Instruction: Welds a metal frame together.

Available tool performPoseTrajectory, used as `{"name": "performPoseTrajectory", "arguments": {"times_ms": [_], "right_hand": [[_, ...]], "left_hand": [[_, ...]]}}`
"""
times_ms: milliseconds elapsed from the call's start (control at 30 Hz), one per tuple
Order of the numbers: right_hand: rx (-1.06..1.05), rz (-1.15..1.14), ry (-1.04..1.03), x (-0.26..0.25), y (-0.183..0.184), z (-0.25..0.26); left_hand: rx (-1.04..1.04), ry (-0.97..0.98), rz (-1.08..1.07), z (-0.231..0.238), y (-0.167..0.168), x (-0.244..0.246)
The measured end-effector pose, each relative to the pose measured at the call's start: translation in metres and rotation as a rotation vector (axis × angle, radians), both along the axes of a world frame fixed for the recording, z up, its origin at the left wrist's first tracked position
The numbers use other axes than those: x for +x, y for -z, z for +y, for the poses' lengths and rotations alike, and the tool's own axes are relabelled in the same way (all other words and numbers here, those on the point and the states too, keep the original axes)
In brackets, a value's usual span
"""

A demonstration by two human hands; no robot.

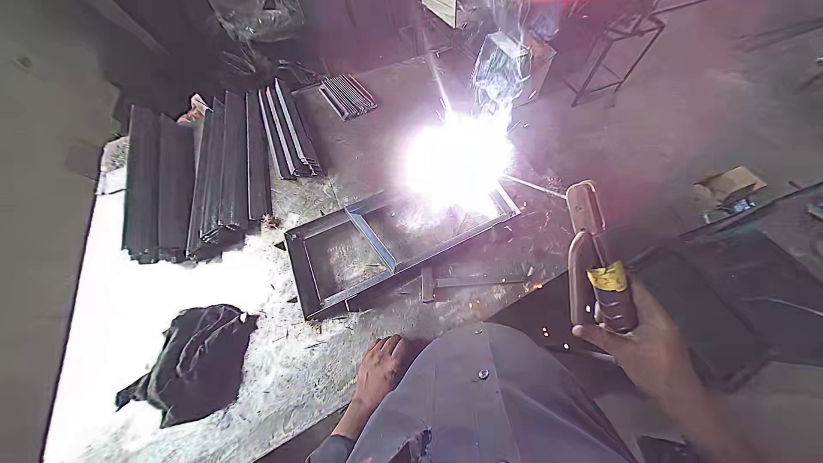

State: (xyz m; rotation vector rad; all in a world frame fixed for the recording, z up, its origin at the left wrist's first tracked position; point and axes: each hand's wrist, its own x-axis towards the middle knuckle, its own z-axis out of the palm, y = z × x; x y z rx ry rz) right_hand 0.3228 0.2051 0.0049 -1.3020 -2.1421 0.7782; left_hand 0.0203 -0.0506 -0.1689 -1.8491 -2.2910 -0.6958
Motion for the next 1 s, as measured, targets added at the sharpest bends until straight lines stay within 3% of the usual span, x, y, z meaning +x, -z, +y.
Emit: {"name": "performPoseTrajectory", "arguments": {"times_ms": [267,567,1000], "right_hand": [[-0.055,0.051,0.020,-0.0006,-0.0013,-0.0025],[-0.022,0.107,-0.014,0.0006,-0.0011,-0.0010],[-0.038,0.047,0.005,-0.0018,-0.0004,0.0014]], "left_hand": [[-0.044,-0.033,-0.042,-0.0044,0.0028,0.0013],[0.058,-0.007,0.000,0.0003,-0.0004,0.0005],[0.050,-0.007,0.019,0.0006,0.0009,0.0000]]}}
